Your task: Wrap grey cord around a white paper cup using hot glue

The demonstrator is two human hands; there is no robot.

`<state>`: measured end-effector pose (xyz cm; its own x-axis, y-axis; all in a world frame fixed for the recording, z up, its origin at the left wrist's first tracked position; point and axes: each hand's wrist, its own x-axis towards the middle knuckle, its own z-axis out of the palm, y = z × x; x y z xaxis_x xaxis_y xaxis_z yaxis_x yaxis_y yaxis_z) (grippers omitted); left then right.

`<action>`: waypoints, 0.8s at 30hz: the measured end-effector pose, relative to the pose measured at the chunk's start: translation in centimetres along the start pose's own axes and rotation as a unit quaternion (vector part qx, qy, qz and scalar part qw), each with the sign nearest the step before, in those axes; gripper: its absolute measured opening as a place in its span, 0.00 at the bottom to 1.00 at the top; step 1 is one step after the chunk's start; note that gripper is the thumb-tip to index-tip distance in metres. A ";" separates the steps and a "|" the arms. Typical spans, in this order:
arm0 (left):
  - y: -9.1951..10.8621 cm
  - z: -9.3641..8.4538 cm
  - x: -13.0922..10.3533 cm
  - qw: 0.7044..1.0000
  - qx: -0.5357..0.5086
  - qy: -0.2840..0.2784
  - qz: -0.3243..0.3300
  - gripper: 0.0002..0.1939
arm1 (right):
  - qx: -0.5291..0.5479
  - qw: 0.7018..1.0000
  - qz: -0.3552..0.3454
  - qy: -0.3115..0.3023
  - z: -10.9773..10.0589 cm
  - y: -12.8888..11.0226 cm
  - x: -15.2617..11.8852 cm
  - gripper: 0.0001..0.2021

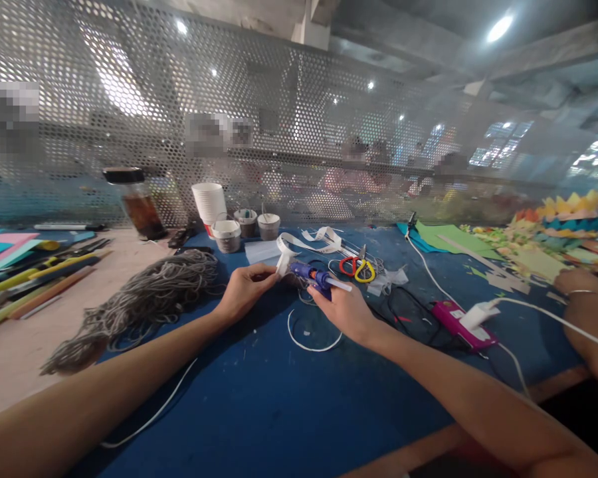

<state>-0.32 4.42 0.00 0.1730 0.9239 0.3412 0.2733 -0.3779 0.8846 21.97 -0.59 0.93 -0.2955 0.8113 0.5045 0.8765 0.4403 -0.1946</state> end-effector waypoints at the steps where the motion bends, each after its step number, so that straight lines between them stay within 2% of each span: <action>1: 0.0 0.0 0.0 1.000 0.000 0.000 -0.001 0.14 | 0.000 1.000 0.000 0.000 0.0 0.0 0.0 0.17; 24: 0.3 0.0 0.0 1.000 -0.007 -0.002 -0.006 0.14 | -0.006 1.000 0.002 -0.006 -0.3 -0.3 -0.1 0.17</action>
<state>-0.26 4.25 0.28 0.1727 0.9285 0.3287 0.2625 -0.3651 0.8932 21.87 -0.88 1.23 -0.2964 0.8173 0.4942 0.8821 0.4326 -0.1864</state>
